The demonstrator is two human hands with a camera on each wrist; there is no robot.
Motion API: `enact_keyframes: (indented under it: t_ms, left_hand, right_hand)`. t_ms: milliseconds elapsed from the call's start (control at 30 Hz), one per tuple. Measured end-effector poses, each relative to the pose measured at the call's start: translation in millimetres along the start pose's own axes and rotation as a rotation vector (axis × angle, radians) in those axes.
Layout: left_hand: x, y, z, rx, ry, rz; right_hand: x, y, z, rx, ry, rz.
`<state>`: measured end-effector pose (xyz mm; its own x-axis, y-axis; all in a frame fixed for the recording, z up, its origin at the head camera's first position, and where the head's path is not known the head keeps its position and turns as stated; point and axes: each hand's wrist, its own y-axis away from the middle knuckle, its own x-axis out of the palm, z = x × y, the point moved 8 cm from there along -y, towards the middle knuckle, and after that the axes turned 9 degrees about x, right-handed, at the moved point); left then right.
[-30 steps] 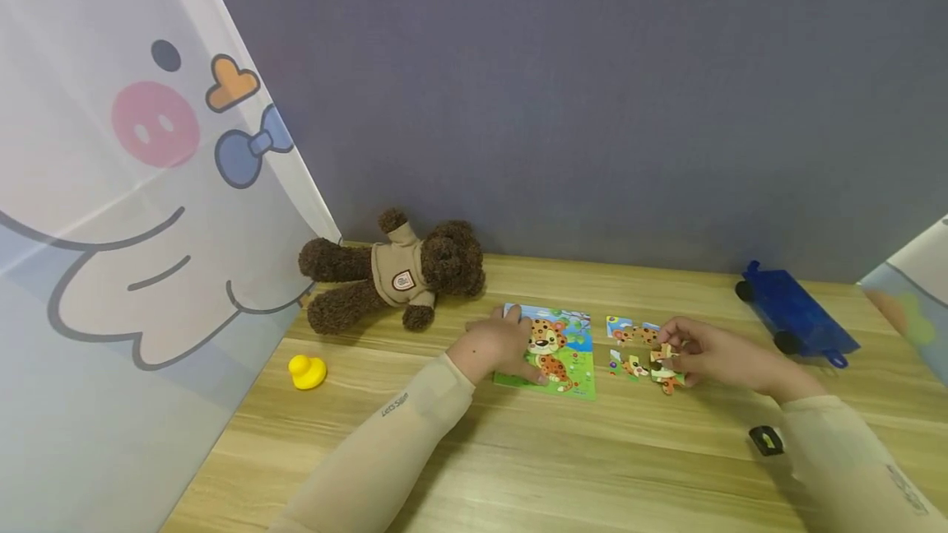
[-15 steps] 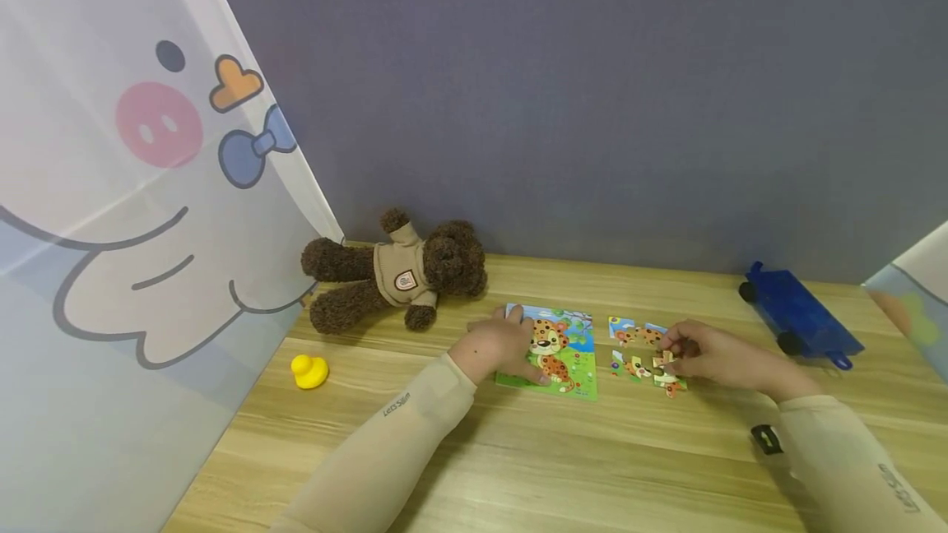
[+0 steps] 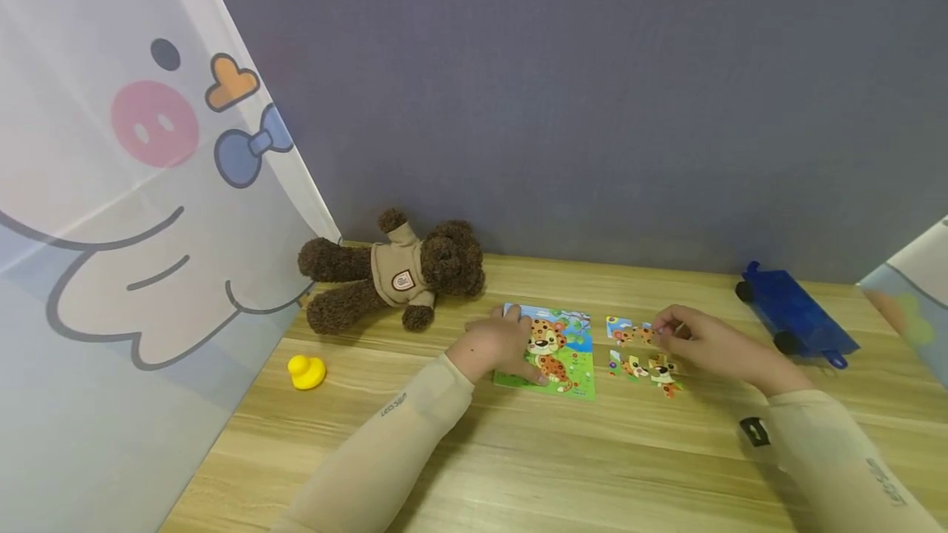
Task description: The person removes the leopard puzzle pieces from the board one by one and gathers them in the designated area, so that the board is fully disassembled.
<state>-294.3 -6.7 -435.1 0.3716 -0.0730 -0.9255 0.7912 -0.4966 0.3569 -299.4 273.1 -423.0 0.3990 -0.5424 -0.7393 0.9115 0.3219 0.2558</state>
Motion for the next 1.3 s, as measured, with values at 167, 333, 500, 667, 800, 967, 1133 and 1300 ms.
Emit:
enact_keyframes:
  t_ms: [167,333,500,667,800,967,1133,1300]
  left_hand:
    - [-1.1,1.9,0.7,0.017,0.054,-0.003]
    - [-1.9,3.7,0.6,0.034,0.120,-0.010]
    - [-3.0,1.6,-1.9,0.049,0.159,-0.045]
    - [-1.5,-2.3,-6.0,0.046,0.156,-0.041]
    - [2.9,-1.8,-9.2,0.019,0.132,0.020]
    - [4.3,-2.3,-13.6,0.007,0.144,0.039]
    - [4.3,-4.9,-16.7,0.010,0.142,0.031]
    - [3.8,-4.7,-19.3,-0.015,0.107,0.029]
  right_hand:
    - [5.4,-8.2,21.2,-0.036,0.017,0.001]
    - [11.8,-17.3,37.8,-0.039,0.000,0.041]
    - [17.1,-27.2,54.9,-0.062,-0.044,0.063]
    - [27.3,-41.4,70.7,-0.097,-0.064,0.062]
    - [39.3,-52.5,78.6,-0.096,-0.073,0.088]
    - [51.3,-60.8,81.9,-0.091,-0.094,0.115]
    - [59.5,-65.0,82.6,-0.075,-0.117,0.139]
    - [66.4,-66.3,86.3,-0.084,-0.103,0.156]
